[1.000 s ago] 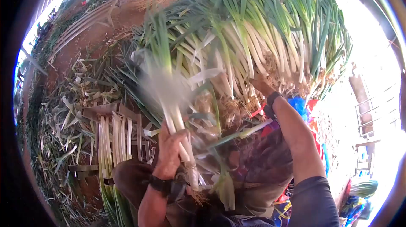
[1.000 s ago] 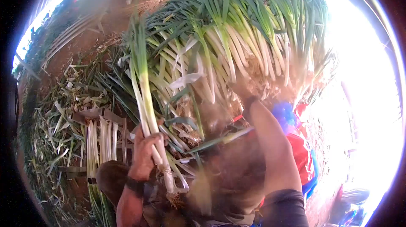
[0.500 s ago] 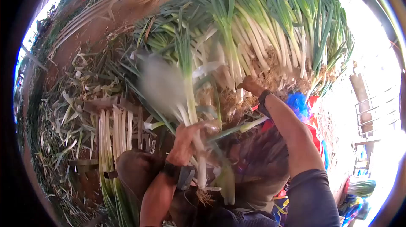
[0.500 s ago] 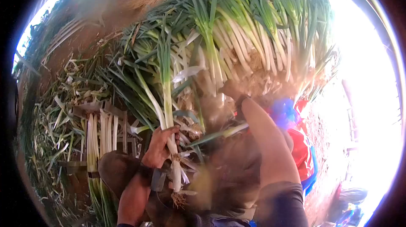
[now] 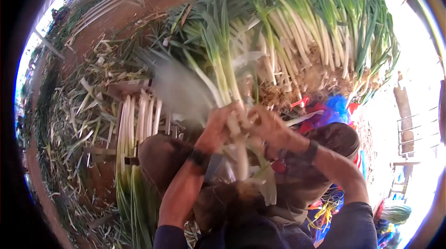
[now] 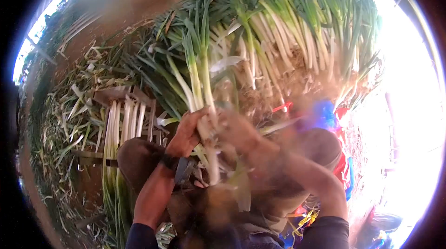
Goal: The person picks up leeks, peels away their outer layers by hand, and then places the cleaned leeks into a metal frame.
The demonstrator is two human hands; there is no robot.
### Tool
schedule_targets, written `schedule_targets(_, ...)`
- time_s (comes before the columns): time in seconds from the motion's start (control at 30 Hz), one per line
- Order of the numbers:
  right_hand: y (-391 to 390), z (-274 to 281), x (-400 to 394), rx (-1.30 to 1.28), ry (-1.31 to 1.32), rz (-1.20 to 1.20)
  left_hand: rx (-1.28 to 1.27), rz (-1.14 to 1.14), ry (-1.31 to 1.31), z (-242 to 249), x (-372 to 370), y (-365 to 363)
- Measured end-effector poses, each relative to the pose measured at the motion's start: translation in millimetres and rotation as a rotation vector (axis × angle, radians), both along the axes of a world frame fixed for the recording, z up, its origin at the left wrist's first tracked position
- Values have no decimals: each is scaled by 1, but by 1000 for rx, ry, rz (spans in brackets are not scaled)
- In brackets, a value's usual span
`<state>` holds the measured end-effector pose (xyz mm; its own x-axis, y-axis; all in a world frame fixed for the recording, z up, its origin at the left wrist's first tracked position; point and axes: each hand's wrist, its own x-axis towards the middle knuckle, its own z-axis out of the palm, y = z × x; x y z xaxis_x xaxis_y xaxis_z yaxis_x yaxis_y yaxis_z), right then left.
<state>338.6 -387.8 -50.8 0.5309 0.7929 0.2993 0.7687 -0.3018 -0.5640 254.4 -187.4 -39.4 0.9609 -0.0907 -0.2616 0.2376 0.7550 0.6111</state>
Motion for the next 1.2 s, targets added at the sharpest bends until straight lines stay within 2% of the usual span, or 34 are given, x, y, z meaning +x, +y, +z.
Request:
schedule_targets(0.03, 11, 24, -34, 73, 568, -111, 117, 64, 89, 5, 4, -7)
schedule_targets(0.07, 13, 36, -45, 77, 577, -100, 124, 73, 97, 2, 1, -3)
schedule_targets(0.13, 13, 48, -56, -66, 947, -188, 170, 39, 241, -1, -2, 2)
schedule_targets(0.2, 8, 44, -58, -99, 924, -155, 182, 35, 317, 1, -7, 4)
schedule_targets(0.27, 6, 57, -64, 102, 897, -60, 112, -9, 186, -2, -13, 9)
schedule_targets(0.3, 7, 60, -63, 102, 900, -61, 112, -10, 188, -5, -14, 11)
schedule_targets(0.37, 10, 64, -59, -95, 971, 4, 597, -93, 41, 2, -21, 12)
schedule_targets(0.4, 11, 65, -58, -179, 938, 32, 784, -107, -111, 5, -26, 14)
schedule_targets(0.47, 5, 69, -52, -253, 803, 134, 804, -149, -268, -2, -26, 24)
schedule_targets(0.5, 2, 60, -49, -166, 787, 193, 320, -6, -173, -5, -39, 21)
schedule_targets(0.53, -2, 58, -55, -166, 803, 195, 318, -8, -157, -8, -43, 21)
schedule_targets(0.6, -8, 62, -66, -295, 1154, 207, 237, 35, -2, -12, -35, 26)
schedule_targets(0.63, -11, 77, -78, -340, 1242, 354, 198, 59, 71, -13, -28, 30)
schedule_targets(0.7, -23, 83, -115, -482, 1550, 819, 182, 73, 85, -37, -17, 42)
schedule_targets(0.73, -19, 97, -135, -657, 1620, 994, 162, 85, 99, -49, -13, 46)
schedule_targets(0.77, -18, 95, -150, -647, 1490, 1268, 174, 134, 130, -44, -10, 42)
schedule_targets(0.8, -22, 99, -147, -642, 1490, 1268, 177, 130, 130, -38, -17, 39)
schedule_targets(0.87, -33, 115, -125, -406, 998, 810, 308, 99, -11, 16, -38, 22)
schedule_targets(0.9, -58, 59, -103, 58, 164, 812, 324, 104, -25, 23, -36, 21)
schedule_targets(0.93, -58, 64, -81, 159, 214, 772, 392, 41, 110, 29, -33, 20)
schedule_targets(0.97, -53, 100, -80, -66, 508, 315, 456, -20, 253, 34, -34, 21)
schedule_targets(1.0, -45, 97, -63, 121, -11, 342, 466, -14, 249, 38, -40, 21)
schedule_targets(1.03, -52, 97, -43, 157, 517, 282, 470, -32, 167, 43, -51, 19)
schedule_targets(1.07, -40, 94, -29, 80, -4, 233, 473, -49, 84, 49, -62, 16)
schedule_targets(1.1, -9, 149, -29, -319, 431, -41, 406, -32, -13, 63, -77, 11)
schedule_targets(1.13, 5, 141, -14, -241, 462, -52, 391, 34, 67, 78, -89, 1)
schedule_targets(1.17, 18, 126, -1, -162, 495, -62, 404, 4, 135, 81, -97, 0)
schedule_targets(1.2, 37, 120, 8, -196, 460, -100, 417, -23, 203, 85, -103, 0)
